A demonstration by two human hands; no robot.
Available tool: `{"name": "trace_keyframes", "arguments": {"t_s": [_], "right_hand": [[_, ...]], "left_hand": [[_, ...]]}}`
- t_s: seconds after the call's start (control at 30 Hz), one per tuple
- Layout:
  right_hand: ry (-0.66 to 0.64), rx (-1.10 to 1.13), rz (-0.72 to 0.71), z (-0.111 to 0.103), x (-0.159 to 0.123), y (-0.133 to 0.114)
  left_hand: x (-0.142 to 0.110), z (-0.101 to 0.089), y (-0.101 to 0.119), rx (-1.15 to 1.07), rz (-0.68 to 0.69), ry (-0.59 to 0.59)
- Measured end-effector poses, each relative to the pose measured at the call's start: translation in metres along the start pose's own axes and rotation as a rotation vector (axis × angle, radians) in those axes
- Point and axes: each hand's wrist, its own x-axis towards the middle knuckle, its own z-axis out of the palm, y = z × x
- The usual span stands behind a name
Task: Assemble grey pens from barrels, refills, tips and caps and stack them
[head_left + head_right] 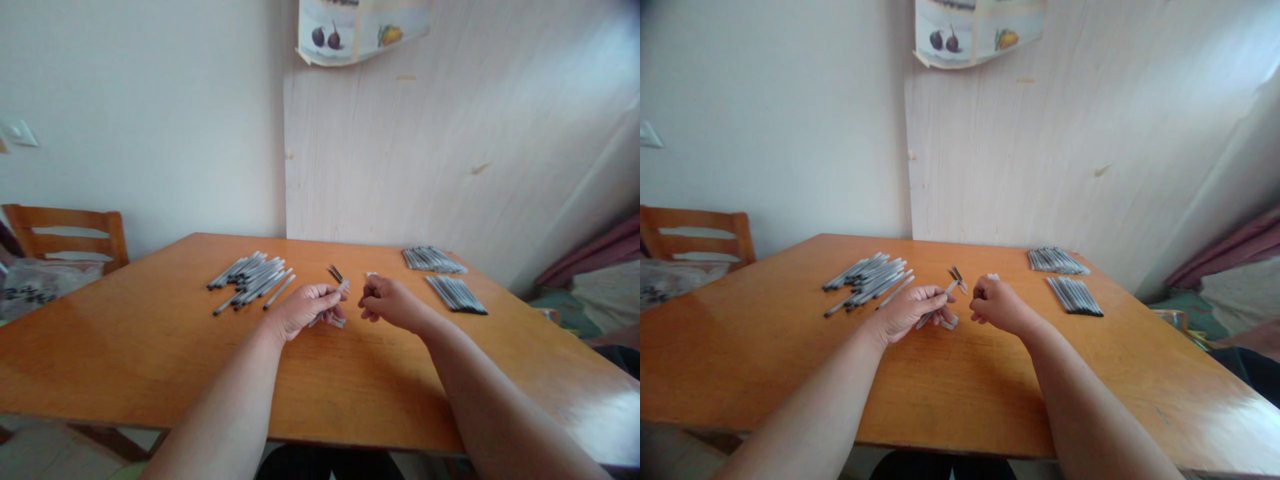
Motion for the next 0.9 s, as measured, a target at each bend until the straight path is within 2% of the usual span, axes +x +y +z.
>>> {"name": "trace_keyframes", "arguments": {"t_s": [0.1, 0.27, 0.4, 0.57, 0.9], "right_hand": [[0.074, 0.108, -0.018, 0.006, 0.002, -0.002], [0.158, 0.058, -0.018, 0.008, 0.002, -0.004], [0.16, 0.231, 0.032, 0.008, 0.0, -0.008], [0.132, 0.492, 0.017, 0.008, -0.003, -0.017], [0.139, 0.533, -0.084, 0.004, -0.005, -0.017]], "left_hand": [[0.0, -0.001, -0.001, 0.008, -0.002, -0.006], [0.001, -0.002, -0.003, 0.005, -0.004, -0.012], [0.002, -0.003, -0.004, 0.017, -0.009, -0.012], [0.002, -0.003, -0.005, 0.019, -0.006, -0.009], [0.001, 0.001, -0.001, 0.031, -0.026, -0.012]]}}
